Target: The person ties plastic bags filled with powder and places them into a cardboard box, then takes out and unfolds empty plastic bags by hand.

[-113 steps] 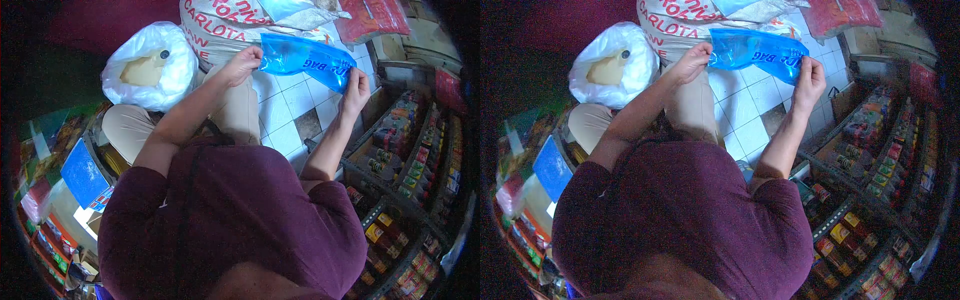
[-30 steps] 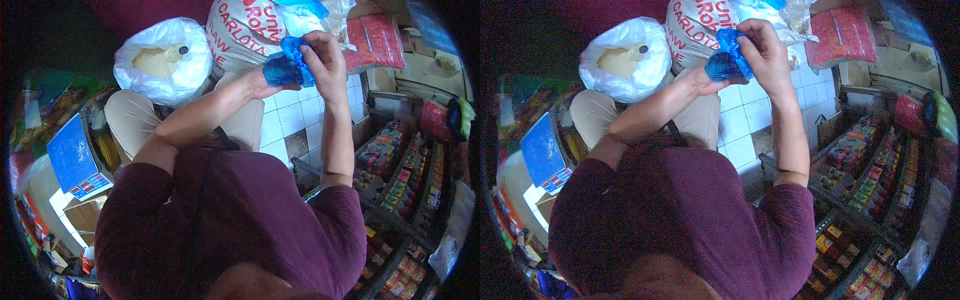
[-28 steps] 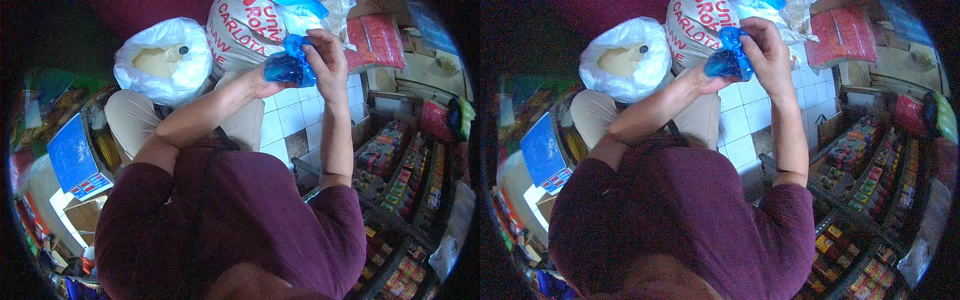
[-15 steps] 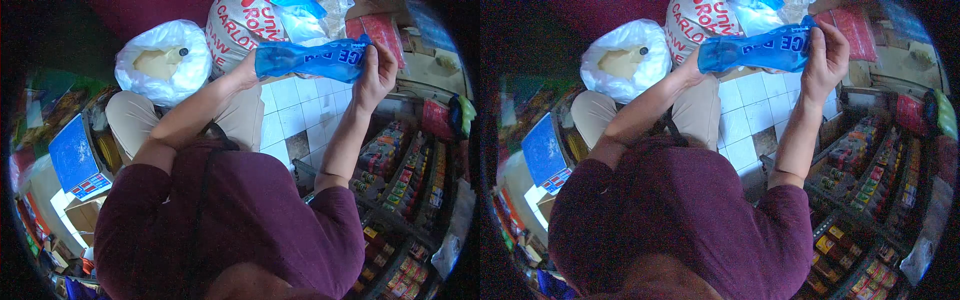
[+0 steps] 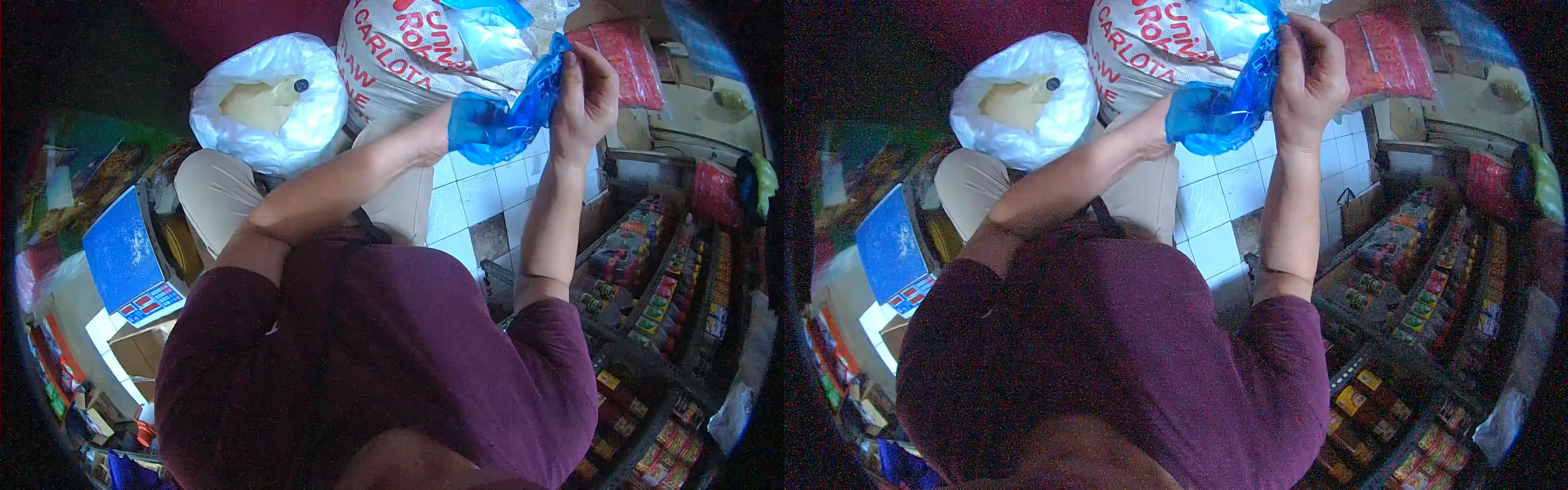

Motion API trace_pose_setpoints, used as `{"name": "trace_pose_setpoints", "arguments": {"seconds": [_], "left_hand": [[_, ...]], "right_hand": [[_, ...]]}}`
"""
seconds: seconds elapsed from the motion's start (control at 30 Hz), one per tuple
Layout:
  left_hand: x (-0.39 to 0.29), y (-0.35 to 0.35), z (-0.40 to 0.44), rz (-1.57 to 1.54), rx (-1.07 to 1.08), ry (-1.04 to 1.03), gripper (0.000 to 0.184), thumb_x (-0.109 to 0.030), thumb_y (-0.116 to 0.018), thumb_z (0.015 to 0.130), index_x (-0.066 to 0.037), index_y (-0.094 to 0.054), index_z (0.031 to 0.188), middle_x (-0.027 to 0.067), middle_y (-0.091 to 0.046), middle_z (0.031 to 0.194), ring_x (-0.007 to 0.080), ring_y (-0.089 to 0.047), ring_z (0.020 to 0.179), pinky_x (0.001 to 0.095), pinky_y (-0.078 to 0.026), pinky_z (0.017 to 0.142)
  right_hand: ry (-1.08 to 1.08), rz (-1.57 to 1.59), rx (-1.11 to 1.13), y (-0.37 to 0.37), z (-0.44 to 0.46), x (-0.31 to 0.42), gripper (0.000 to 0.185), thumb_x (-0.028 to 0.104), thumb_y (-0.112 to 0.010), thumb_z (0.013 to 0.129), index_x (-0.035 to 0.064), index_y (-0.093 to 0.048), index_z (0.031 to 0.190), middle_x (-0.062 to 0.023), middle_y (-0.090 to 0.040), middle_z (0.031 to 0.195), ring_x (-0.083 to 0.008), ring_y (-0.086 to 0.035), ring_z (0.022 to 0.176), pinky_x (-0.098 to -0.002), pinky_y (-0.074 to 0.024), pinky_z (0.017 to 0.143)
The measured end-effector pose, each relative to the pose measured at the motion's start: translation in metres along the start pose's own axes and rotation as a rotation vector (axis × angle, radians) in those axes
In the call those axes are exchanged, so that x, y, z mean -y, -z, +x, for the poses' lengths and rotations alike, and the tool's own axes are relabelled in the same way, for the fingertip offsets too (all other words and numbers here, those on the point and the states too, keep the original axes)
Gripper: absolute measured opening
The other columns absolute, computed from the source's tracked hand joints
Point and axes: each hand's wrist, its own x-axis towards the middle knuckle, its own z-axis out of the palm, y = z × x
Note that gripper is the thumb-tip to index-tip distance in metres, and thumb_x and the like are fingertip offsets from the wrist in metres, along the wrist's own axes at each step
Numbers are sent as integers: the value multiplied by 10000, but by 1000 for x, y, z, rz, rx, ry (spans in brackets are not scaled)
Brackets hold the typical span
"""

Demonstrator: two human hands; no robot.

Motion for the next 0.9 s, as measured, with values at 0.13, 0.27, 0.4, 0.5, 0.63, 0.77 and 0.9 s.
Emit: {"name": "trace_pose_setpoints", "arguments": {"seconds": [0.13, 0.27, 0.4, 0.5, 0.63, 0.77, 0.9], "left_hand": [[6, 7, -1, -16, -97, -4, 313, -174, -634, 807, -67, -584, 1097, 36, -623, 957, 118, -594, 822, 257, -485, 743], [-4, 36, 2, 53, -244, -54, 375, -178, -629, 814, -59, -536, 1156, 5, -580, 1014, 93, -537, 919, 246, -447, 786], [-12, 77, 4, 190, -427, -41, 236, -178, -653, 790, -28, -617, 968, 15, -607, 883, 97, -534, 829, 233, -406, 768], [-20, 96, 0, 202, -533, -38, 210, -186, -640, 809, -44, -604, 959, 8, -606, 869, 94, -563, 820, 228, -406, 710], [-24, 98, 7, 21, -469, -8, 180, -215, -578, 866, -74, -545, 973, 13, -601, 904, 141, -621, 793, 248, -427, 698], [-13, 107, 24, -168, -440, 36, 195, -174, -538, 886, -59, -523, 1043, 67, -600, 922, 184, -617, 795, 309, -499, 704], [-8, 105, 51, -47, -449, 48, 217, -212, -548, 881, -35, -537, 1005, 50, -604, 890, 140, -606, 767, 276, -473, 707]], "right_hand": [[-20, -6, -105, 12, 1, 0, 151, 14, -592, 832, 2, -582, 981, -63, -605, 935, -111, -564, 848, -217, -448, 768], [-28, -42, -260, 53, 2, -25, 133, 30, -579, 843, -11, -576, 969, -85, -602, 937, -122, -554, 836, -238, -454, 759], [-82, -83, -500, 118, -9, -52, 124, 33, -565, 846, -13, -555, 961, -93, -590, 934, -148, -556, 824, -270, -467, 753], [-179, -160, -816, 173, -34, -58, 244, 45, -560, 832, -62, -492, 1040, -142, -577, 959, -200, -561, 808, -307, -477, 749], [-521, -155, -977, 238, -123, -104, 421, 19, -574, 796, -25, -437, 1191, -159, -541, 1077, -256, -539, 914, -389, -451, 808], [-918, -225, -932, 225, -247, -140, 434, -1, -561, 796, -11, -430, 1209, -148, -513, 1119, -256, -512, 926, -391, -435, 816], [-1138, -325, -903, 177, -366, -150, 345, -14, -576, 766, -15, -515, 1106, -118, -556, 1031, -209, -533, 867, -336, -440, 783]]}}
